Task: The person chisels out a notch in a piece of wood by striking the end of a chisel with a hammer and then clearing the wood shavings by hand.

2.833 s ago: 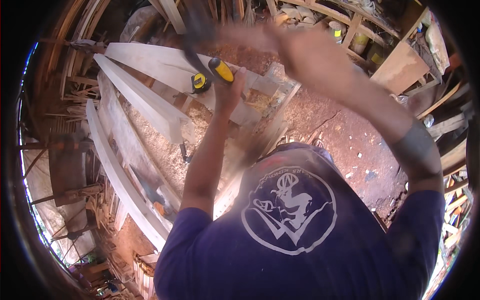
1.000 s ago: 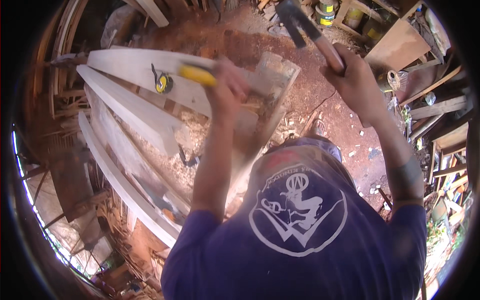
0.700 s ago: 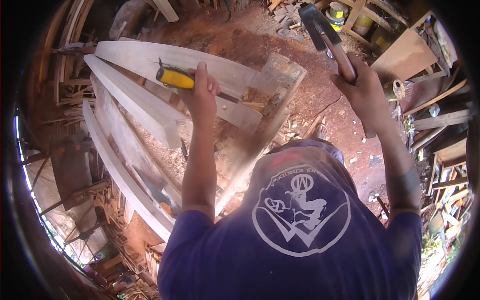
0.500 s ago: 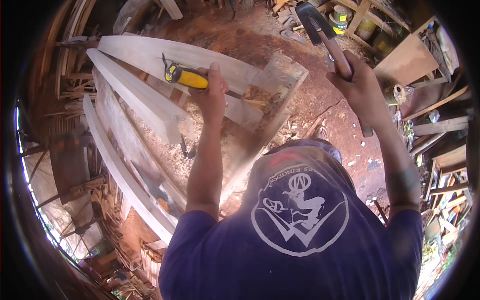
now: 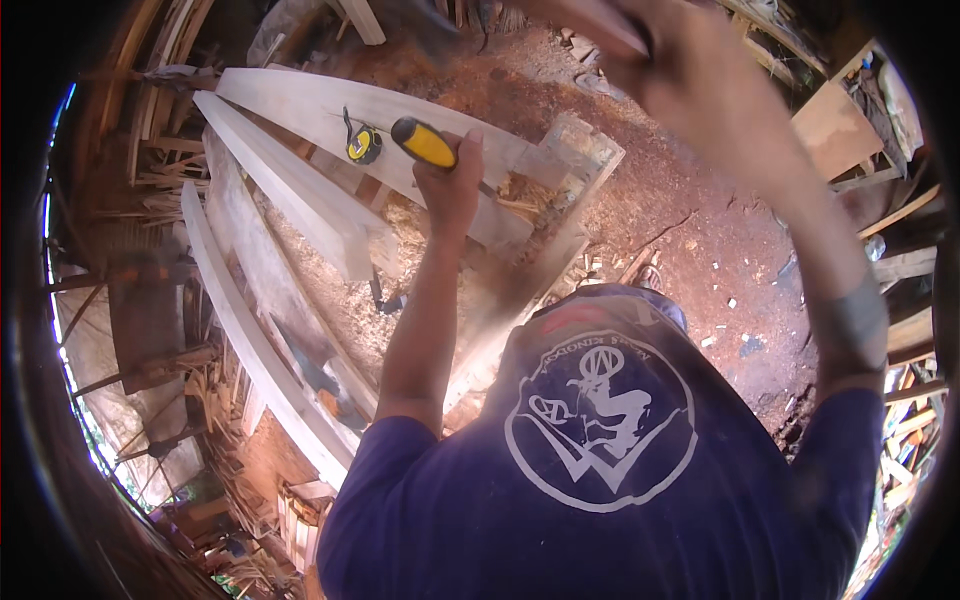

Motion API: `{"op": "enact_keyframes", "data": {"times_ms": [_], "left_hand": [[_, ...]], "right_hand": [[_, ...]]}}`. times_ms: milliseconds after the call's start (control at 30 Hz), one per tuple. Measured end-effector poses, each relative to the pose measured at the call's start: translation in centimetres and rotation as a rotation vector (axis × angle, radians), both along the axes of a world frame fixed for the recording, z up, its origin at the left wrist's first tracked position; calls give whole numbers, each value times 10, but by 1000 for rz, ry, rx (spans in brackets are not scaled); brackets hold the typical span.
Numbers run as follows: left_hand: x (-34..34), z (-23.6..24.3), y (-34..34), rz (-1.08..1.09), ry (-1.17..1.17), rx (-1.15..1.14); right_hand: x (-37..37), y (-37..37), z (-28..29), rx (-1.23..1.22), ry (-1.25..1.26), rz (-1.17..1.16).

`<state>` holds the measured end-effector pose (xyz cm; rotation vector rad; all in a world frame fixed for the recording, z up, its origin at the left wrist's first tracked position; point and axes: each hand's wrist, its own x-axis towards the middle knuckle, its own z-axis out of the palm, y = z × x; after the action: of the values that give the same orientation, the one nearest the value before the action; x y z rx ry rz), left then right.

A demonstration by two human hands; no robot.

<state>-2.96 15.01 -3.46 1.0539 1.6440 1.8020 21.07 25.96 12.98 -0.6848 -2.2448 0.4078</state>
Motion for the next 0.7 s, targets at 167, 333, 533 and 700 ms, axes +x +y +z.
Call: {"op": "enact_keyframes", "data": {"times_ms": [167, 333, 533, 700], "left_hand": [[0, -8, -4, -21, -37, 51], [-7, -11, -8, 15, -71, 90], [-4, -14, -10, -9, -55, 104], [-3, -18, -13, 6, -30, 75]], "right_hand": [[-7, -12, 61, 217, 199, 225], [-47, -31, -3, 291, -193, 192], [-42, -7, 38, 398, -47, 128], [-41, -26, 13, 390, -223, 104]]}}
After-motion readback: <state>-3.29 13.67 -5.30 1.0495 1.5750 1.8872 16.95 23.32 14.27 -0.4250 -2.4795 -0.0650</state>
